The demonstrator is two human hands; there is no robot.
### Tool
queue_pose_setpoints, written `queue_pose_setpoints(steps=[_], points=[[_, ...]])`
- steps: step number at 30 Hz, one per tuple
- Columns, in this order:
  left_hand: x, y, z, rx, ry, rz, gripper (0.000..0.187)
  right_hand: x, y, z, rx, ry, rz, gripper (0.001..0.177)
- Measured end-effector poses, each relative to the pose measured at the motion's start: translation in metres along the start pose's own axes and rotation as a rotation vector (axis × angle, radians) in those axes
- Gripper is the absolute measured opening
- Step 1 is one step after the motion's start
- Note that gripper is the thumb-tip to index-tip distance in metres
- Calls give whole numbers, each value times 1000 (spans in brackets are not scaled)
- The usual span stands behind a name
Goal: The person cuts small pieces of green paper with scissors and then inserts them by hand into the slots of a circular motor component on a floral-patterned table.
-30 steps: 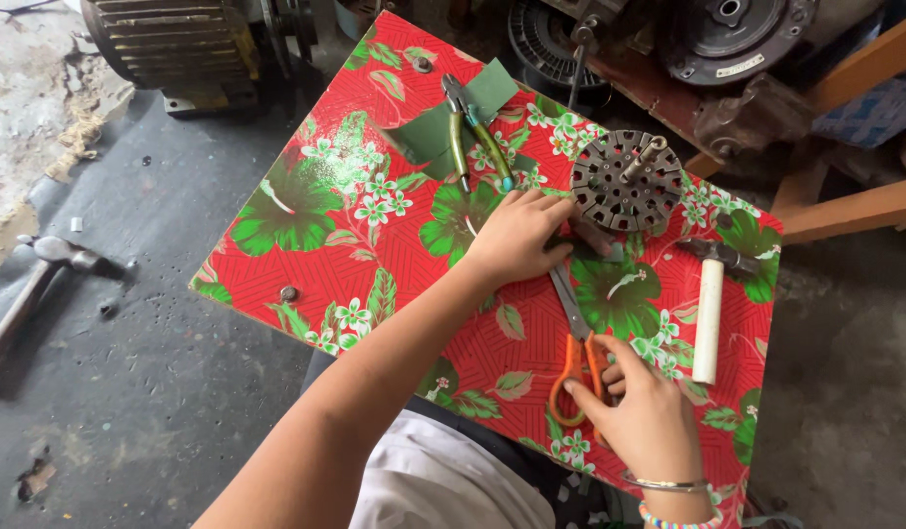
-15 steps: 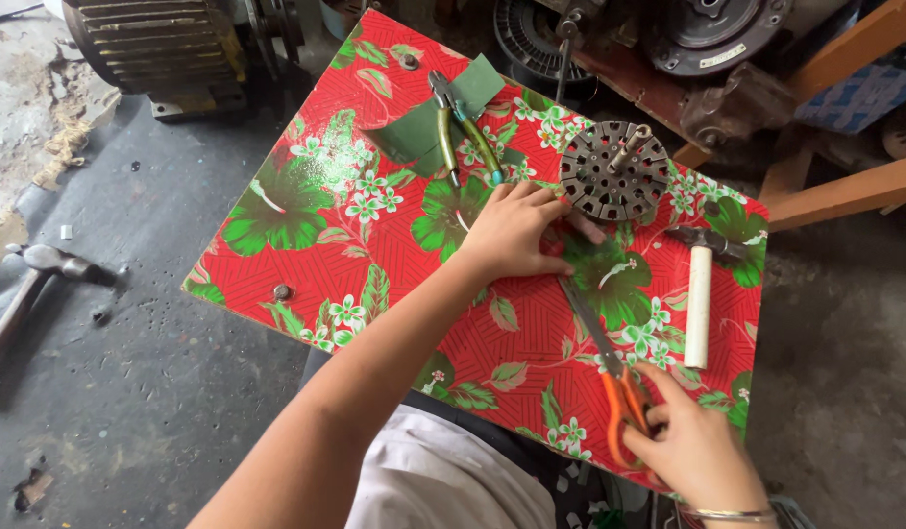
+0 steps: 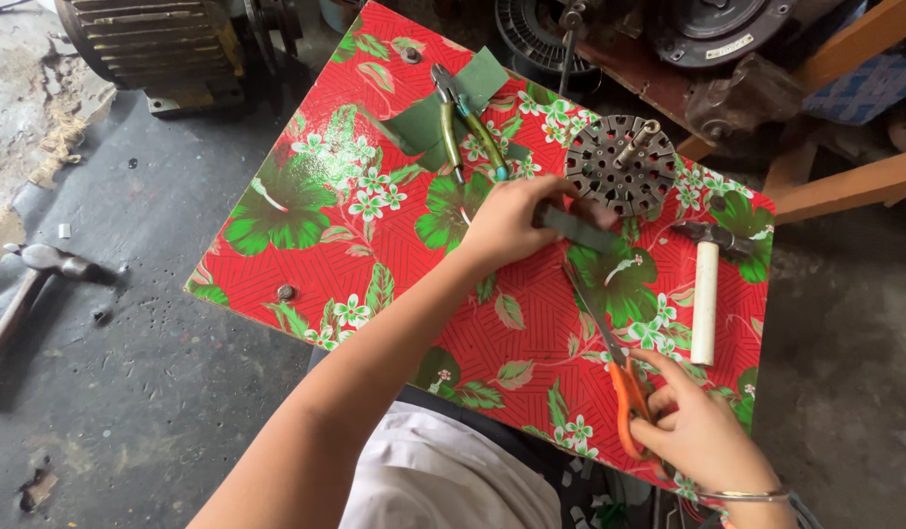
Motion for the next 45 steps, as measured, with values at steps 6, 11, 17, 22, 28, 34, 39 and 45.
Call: queue_pose_setpoints(steps=[6, 11, 17, 22, 28, 34, 39, 45], points=[[9, 5, 26, -84, 395, -16, 26, -5, 0, -1, -135, -615, 20, 81], [5, -6, 36, -246, 926, -208, 18, -10, 4, -1, -263, -776, 23, 85], [13, 12, 23, -586, 1398, -100, 15, -18, -7, 21, -551, -691, -284, 92], [26, 15, 13, -650, 1433, -1, 15, -6, -21, 33, -510, -734, -295, 99], [41, 9, 8, -520, 1340, 31, 21, 4, -49, 45, -459, -748, -327, 88], [44, 5, -2, -436, 1217, 33, 19, -1, -63, 55, -676, -861, -270, 91], [46, 3, -1, -393, 1172, 42, 20, -3, -70, 44, -626, -894, -276, 92], [54, 1, 7, -373, 1173, 38, 21, -1, -67, 37, -536, -907, -338, 86]])
Point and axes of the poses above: each hand's wrist, its own y-axis away from the middle knuckle, its own x-axis out of the palm, z = x × y, the point moved 5 cm from there along -y, towards the middle knuckle, and after that the axes turned 10 degrees about -x, right-handed, at the moved point
